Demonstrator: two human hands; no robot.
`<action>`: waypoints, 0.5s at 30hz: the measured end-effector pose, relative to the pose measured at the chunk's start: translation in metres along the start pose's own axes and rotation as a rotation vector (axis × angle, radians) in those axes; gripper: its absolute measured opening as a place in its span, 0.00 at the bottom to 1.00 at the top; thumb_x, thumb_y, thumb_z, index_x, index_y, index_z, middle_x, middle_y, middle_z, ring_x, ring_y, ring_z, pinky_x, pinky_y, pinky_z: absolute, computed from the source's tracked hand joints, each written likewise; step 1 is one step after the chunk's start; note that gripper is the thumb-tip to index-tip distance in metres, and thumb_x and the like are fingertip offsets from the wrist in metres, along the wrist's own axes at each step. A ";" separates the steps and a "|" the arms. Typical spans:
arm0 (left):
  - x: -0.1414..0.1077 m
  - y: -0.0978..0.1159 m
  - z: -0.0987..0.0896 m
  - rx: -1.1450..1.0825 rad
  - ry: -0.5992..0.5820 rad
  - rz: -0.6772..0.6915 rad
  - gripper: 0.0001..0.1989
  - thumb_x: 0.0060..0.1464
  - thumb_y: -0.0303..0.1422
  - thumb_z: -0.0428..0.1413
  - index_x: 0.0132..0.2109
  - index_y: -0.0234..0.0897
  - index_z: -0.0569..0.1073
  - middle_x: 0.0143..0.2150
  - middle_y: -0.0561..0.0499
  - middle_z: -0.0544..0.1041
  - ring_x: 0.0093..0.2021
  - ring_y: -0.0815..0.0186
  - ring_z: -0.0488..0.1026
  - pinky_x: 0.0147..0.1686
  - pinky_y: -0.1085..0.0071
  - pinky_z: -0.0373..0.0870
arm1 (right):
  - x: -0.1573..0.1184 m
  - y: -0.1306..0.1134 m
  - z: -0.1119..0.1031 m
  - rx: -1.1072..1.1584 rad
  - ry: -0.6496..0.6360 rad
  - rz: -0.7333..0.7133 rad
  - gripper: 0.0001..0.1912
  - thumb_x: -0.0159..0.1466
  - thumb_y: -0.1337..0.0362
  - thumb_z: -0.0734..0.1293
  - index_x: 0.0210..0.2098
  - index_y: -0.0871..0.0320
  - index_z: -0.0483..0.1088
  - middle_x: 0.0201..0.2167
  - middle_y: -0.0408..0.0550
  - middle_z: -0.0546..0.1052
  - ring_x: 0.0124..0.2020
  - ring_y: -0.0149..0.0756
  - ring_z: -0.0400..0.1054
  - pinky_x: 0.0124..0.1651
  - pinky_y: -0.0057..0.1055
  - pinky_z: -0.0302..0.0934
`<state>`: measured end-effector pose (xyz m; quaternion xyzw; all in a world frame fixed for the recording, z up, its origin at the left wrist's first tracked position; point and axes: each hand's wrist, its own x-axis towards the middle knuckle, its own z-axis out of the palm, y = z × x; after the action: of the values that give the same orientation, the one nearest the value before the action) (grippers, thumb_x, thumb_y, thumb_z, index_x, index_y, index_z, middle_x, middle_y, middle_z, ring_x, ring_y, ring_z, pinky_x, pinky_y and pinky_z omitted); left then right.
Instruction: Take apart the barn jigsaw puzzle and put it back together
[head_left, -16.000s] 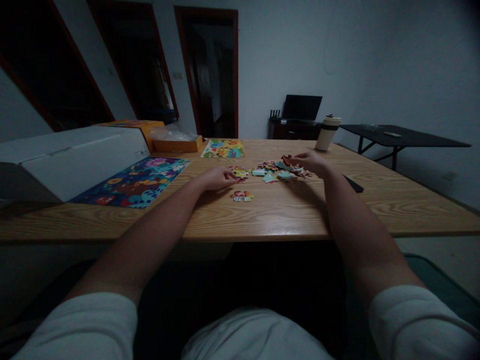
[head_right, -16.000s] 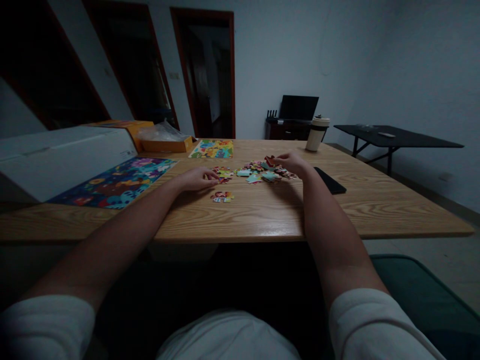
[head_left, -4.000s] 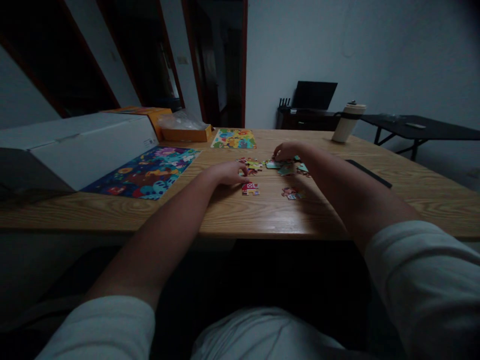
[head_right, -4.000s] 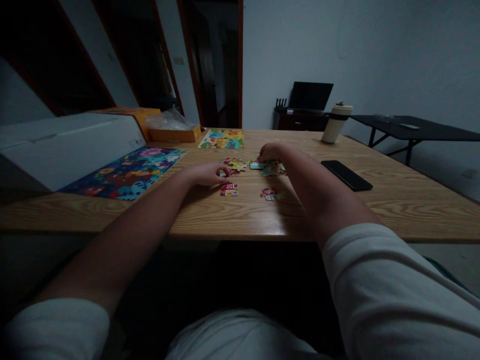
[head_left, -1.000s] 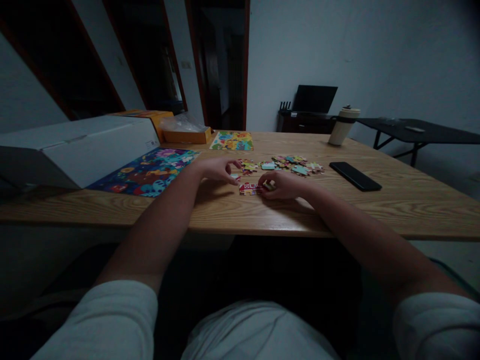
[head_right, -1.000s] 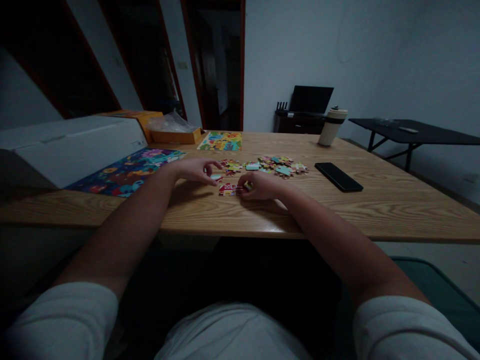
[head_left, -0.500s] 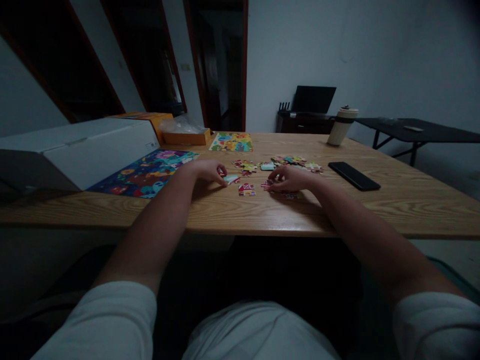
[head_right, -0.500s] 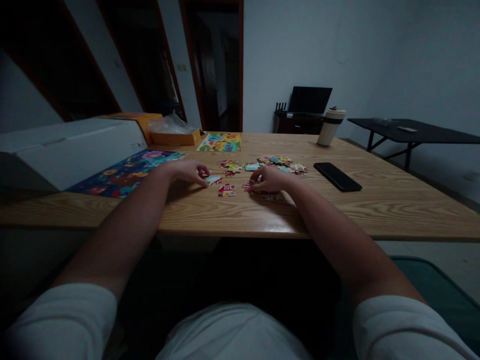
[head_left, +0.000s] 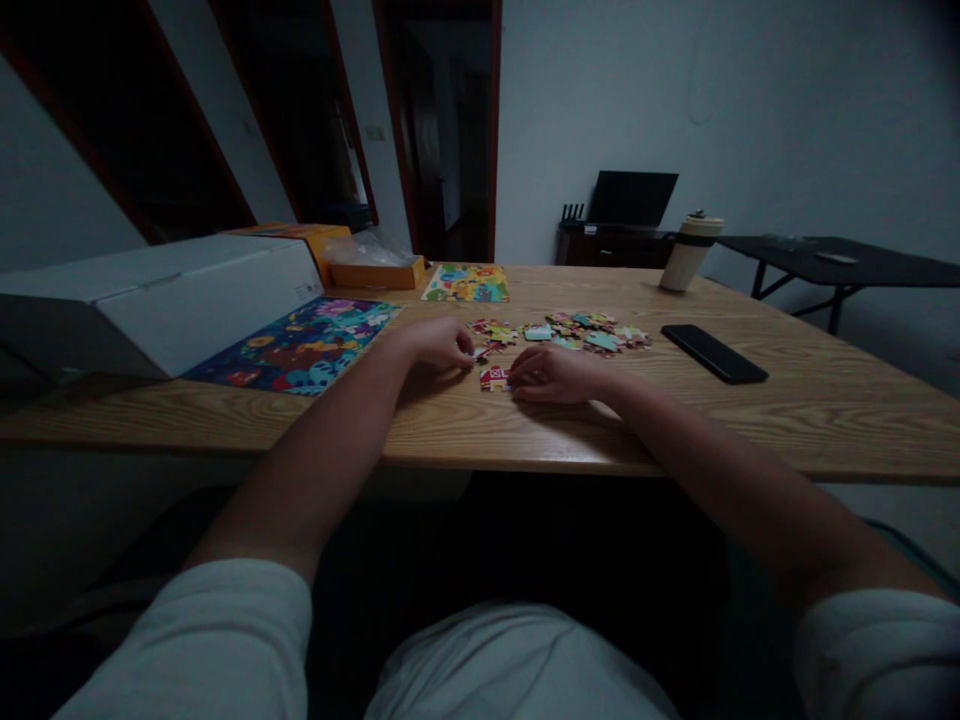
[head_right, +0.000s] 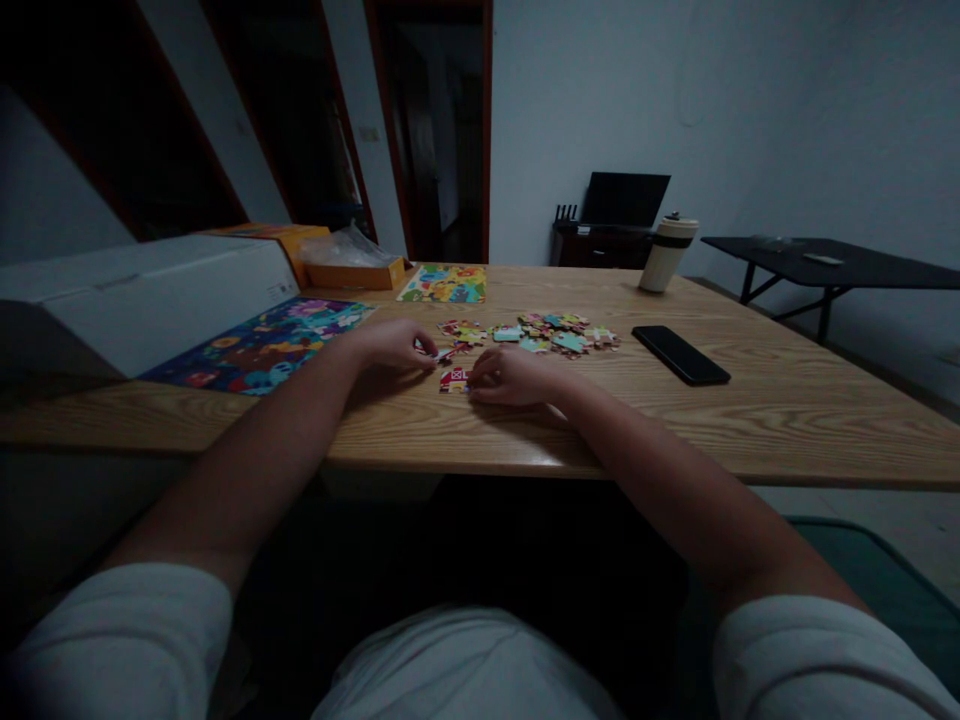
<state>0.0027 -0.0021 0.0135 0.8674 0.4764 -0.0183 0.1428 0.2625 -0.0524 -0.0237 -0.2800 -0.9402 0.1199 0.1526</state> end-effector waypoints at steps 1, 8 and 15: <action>0.000 0.003 0.001 -0.036 0.000 0.034 0.16 0.53 0.42 0.58 0.43 0.39 0.81 0.35 0.52 0.80 0.32 0.66 0.71 0.32 0.72 0.60 | 0.001 -0.005 0.002 0.009 -0.004 -0.018 0.13 0.64 0.59 0.67 0.43 0.56 0.79 0.42 0.52 0.80 0.40 0.37 0.73 0.45 0.32 0.64; 0.015 0.000 0.014 -0.038 -0.002 0.270 0.15 0.57 0.41 0.57 0.47 0.42 0.81 0.41 0.51 0.82 0.36 0.67 0.72 0.37 0.73 0.61 | 0.003 -0.005 0.005 0.034 0.011 -0.046 0.11 0.65 0.62 0.67 0.43 0.55 0.80 0.42 0.50 0.81 0.39 0.37 0.73 0.45 0.33 0.64; 0.020 -0.011 0.016 -0.012 -0.027 0.319 0.15 0.56 0.37 0.57 0.49 0.44 0.81 0.43 0.52 0.81 0.39 0.66 0.73 0.41 0.74 0.62 | 0.005 -0.007 0.010 -0.014 0.041 0.004 0.10 0.65 0.63 0.66 0.41 0.56 0.79 0.43 0.50 0.79 0.40 0.35 0.72 0.45 0.31 0.64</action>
<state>0.0059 0.0159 -0.0083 0.9309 0.3307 -0.0042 0.1553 0.2514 -0.0561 -0.0297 -0.2853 -0.9371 0.1078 0.1697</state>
